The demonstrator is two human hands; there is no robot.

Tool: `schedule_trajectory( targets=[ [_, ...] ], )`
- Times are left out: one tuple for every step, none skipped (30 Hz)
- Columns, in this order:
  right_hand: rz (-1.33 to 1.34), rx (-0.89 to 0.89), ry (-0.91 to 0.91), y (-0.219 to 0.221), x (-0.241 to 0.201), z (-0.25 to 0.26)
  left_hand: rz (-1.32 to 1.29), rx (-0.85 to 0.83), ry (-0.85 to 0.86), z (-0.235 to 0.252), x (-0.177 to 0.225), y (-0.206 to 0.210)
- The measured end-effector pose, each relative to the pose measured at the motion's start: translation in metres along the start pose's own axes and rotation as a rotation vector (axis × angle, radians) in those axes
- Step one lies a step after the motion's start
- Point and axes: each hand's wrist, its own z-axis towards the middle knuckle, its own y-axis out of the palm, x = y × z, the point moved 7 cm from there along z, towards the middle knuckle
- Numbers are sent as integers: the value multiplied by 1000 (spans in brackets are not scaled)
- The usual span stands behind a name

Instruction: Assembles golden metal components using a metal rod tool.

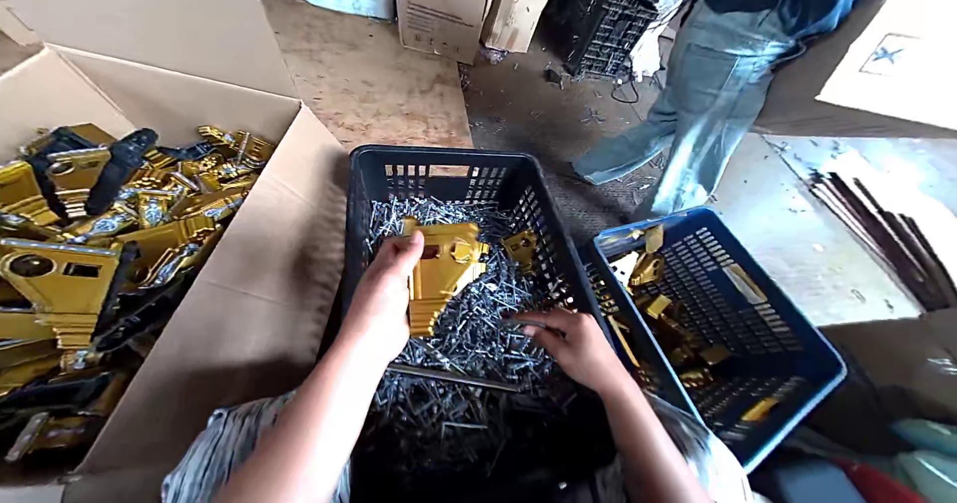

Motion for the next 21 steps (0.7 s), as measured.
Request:
schedule_trajectory(
  targets=[
    [33, 95, -13, -1, -1, -4, 60, -21, 2, -2, -5, 1],
    [70, 207, -58, -4, -5, -6, 150, -71, 39, -5, -8, 4],
    [131, 321, -134, -10, -13, -7, 272, -109, 111, -8, -9, 7],
    [212, 403, -220, -19, -23, -9, 392, -124, 189, -11, -9, 11],
    [294, 453, -302, -28, -33, -12, 479, -129, 247, -15, -11, 14],
    [354, 462, -362, -35, -43, -13, 514, -137, 267, -19, -14, 17],
    [382, 443, -406, -40, -51, -14, 521, -144, 254, -21, -18, 19],
    [377, 415, -438, -40, -56, -14, 515, -150, 227, -23, -22, 22],
    [345, 400, -457, -37, -58, -13, 509, -165, 196, -24, -25, 24],
    [296, 412, -466, -32, -57, -12, 506, -186, 173, -25, -27, 27],
    [236, 443, -464, -27, -54, -10, 517, -207, 165, -25, -29, 30],
    [177, 473, -459, -24, -51, -9, 532, -228, 166, -25, -31, 32],
    [127, 497, -460, -21, -49, -8, 547, -250, 170, -26, -32, 34],
    [88, 518, -466, -18, -49, -7, 553, -279, 172, -27, -34, 37],
    [58, 529, -471, -15, -51, -7, 553, -304, 179, -28, -36, 41],
    [31, 530, -475, -11, -54, -6, 548, -316, 180, -29, -39, 44],
    [-5, 525, -481, -9, -57, -5, 547, -304, 165, -30, -43, 45],
    [-42, 516, -487, -6, -60, -5, 546, -271, 135, -29, -47, 43],
    [-77, 507, -495, -3, -62, -5, 546, -227, 110, -28, -49, 39],
    [-104, 497, -502, -1, -63, -5, 558, -180, 109, -27, -50, 37],
    [-122, 486, -501, 1, -65, -5, 576, -142, 137, -25, -49, 34]
  ],
)
